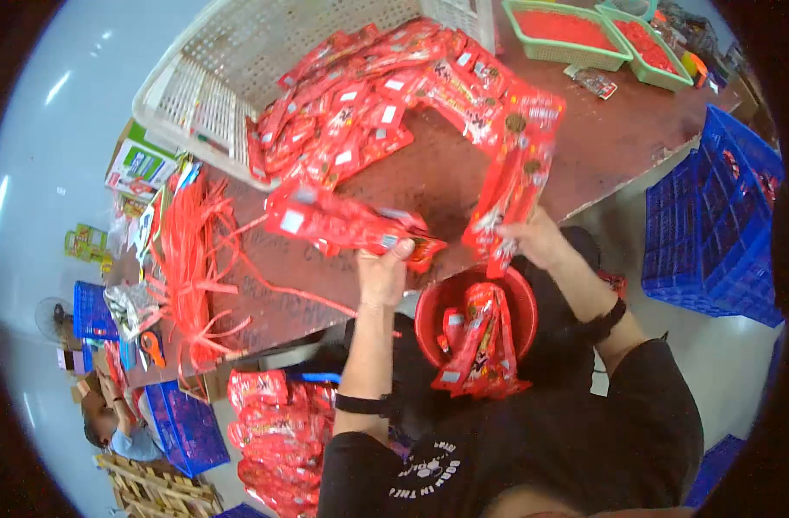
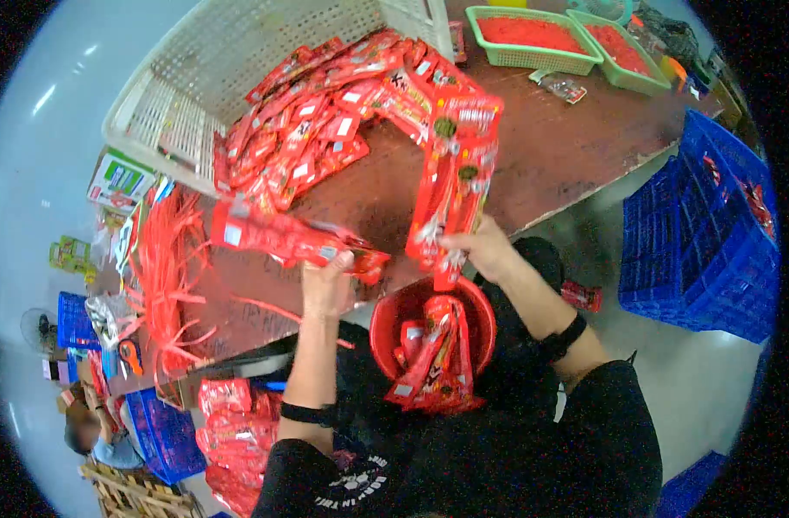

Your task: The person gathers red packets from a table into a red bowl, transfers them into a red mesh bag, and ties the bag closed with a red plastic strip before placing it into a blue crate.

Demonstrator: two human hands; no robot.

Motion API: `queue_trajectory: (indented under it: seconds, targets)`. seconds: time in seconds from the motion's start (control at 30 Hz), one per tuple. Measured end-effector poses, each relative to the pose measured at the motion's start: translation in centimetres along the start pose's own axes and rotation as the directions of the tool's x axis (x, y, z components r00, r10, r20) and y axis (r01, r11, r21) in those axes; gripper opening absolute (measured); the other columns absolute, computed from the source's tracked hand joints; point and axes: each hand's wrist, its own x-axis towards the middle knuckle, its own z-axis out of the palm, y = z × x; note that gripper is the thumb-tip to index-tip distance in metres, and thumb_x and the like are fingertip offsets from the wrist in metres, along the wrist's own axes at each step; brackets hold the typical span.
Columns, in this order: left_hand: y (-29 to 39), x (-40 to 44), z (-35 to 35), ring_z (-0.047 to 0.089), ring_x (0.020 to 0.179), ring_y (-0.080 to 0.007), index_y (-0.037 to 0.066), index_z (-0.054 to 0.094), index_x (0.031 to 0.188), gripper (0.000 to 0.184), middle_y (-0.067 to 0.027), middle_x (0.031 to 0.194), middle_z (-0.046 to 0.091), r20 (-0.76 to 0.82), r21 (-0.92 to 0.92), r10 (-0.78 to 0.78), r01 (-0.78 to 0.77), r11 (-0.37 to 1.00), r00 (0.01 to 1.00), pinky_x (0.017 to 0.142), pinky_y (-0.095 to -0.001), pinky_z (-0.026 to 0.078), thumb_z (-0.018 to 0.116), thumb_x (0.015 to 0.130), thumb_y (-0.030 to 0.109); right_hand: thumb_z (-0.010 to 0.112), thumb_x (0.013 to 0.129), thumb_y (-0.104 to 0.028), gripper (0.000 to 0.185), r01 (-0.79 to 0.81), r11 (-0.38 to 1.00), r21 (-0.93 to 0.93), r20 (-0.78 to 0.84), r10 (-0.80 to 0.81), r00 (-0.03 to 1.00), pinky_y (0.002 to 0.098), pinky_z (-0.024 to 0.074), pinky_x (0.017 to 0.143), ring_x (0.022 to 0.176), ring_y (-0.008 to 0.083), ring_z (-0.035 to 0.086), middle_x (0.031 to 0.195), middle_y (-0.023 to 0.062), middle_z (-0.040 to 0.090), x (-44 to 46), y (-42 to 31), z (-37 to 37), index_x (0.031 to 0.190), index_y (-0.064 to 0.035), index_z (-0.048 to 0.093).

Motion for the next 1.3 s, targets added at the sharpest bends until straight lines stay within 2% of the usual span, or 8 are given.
queue_trajectory:
  seconds: [0.2, 0.3, 0.43, 0.6, 0.8, 0.97, 1.1, 1.3]
  targets:
    - [-6.4, -10.3, -4.0, 0.029, 0.123, -0.0284, 0.011, 0.058, 0.074, 0.018, -0.0123, 0.136, 0.032, 0.227, 0.402, -0.086, -0.013, 0.915, 0.970, 0.098, -0.0490, 0.022, 0.057, 0.081, 0.028, 0.062, 0.070, 0.004, 0.033, 0.034, 0.896, -0.443, -0.255, -0.163, 0.953, 0.0301, 0.0450, 0.081, 0.088, 0.0141, 0.058, 0.095, 0.0045, 0.061, -6.7, 14.8, -1.5, 0.102, 0.0012, 0.055]
    - [-4.6, -12.7, -3.5, 0.011, 0.134, -0.0276, 0.027, 0.058, 0.069, 0.010, 0.0005, 0.138, 0.034, 0.270, 0.953, -0.209, -0.292, -0.080, 0.940, 0.098, -0.0626, -0.005, 0.059, 0.078, 0.031, 0.062, 0.070, 0.005, 0.032, 0.064, 0.932, -0.357, -0.296, -0.178, 0.938, 0.0279, 0.0444, 0.081, 0.088, 0.0131, 0.057, 0.093, 0.0048, 0.061, -8.1, 13.7, 0.0, 0.100, 0.0001, 0.054]
    - [-6.3, -14.5, -5.0, 0.050, 0.109, -0.0275, 0.008, 0.052, 0.081, 0.007, -0.0156, 0.111, 0.056, 0.365, -0.117, -0.140, 0.195, 0.974, 0.920, 0.098, -0.0509, 0.030, 0.049, 0.086, 0.012, 0.059, 0.063, 0.011, 0.033, 0.215, 0.943, -0.256, -0.218, -0.273, 0.937, 0.0264, 0.0461, 0.078, 0.083, 0.0149, 0.055, 0.086, 0.0043, 0.057, -8.6, 15.1, -0.3, 0.093, -0.0009, 0.055]
    - [-10.3, -14.8, -4.1, 0.046, 0.104, -0.0116, 0.004, 0.051, 0.117, 0.038, -0.0071, 0.109, 0.049, -0.002, -0.002, -0.754, 0.754, 0.657, 0.657, 0.094, -0.0260, 0.031, 0.052, 0.086, 0.026, 0.058, 0.066, 0.001, 0.015, 0.432, 0.434, -0.791, 0.288, -0.357, 0.888, 0.0349, 0.0408, 0.077, 0.083, 0.0232, 0.050, 0.083, 0.0064, 0.053, -9.7, 14.6, 0.1, 0.079, -0.0056, 0.058]
    - [-11.1, -14.2, -4.9, 0.046, 0.102, -0.0284, 0.028, 0.043, 0.126, 0.048, -0.0138, 0.100, 0.047, 0.739, 0.601, -0.352, -0.798, -0.040, 0.574, 0.087, -0.0397, 0.038, 0.045, 0.081, 0.012, 0.043, 0.084, -0.022, 0.024, 0.313, -0.186, -0.931, 0.047, 0.790, 0.611, 0.0407, 0.0442, 0.078, 0.094, 0.0291, 0.055, 0.097, 0.0127, 0.058, -5.2, -0.5, 5.7, 0.099, -0.0102, 0.056]
    - [1.4, -1.0, 1.9, 0.052, 0.075, -0.0326, 0.008, 0.054, 0.098, 0.023, -0.0131, 0.088, 0.054, 0.420, 0.751, -0.584, -0.627, -0.207, 0.695, 0.066, -0.0424, 0.044, 0.045, 0.077, 0.007, 0.066, 0.072, -0.025, 0.060, 0.243, 0.008, -0.970, 0.185, -0.621, 0.762, 0.0402, 0.0353, 0.095, 0.111, 0.0338, 0.044, 0.118, 0.0218, 0.047, 15.1, -5.6, -2.0, 0.122, -0.0011, 0.041]
    - [7.0, 12.4, -12.2, 0.040, 0.114, -0.0374, -0.002, 0.041, 0.120, 0.063, -0.0207, 0.121, 0.044, 0.190, 0.875, 0.440, 0.052, -0.482, 0.877, 0.099, -0.0507, 0.024, 0.059, 0.076, 0.039, 0.072, 0.063, -0.037, 0.095, -0.262, -0.056, -0.964, -0.209, -0.455, 0.865, 0.0443, 0.0277, 0.101, 0.120, 0.0376, 0.034, 0.129, 0.0181, 0.038, 23.8, -7.0, -4.1, 0.133, -0.0015, 0.020]
    - [10.2, 16.4, -15.8, 0.045, 0.112, -0.0294, 0.005, 0.044, 0.119, 0.082, -0.0153, 0.120, 0.044, -0.417, 0.718, -0.155, 0.220, -0.660, 0.896, 0.096, -0.0510, 0.028, 0.072, 0.057, 0.051, 0.073, 0.058, -0.032, 0.083, -0.131, -0.025, -0.991, -0.116, -0.318, 0.941, 0.0372, 0.0425, 0.084, 0.096, 0.0307, 0.055, 0.106, 0.0260, 0.053, 23.8, -4.9, -3.8, 0.121, 0.0054, 0.036]
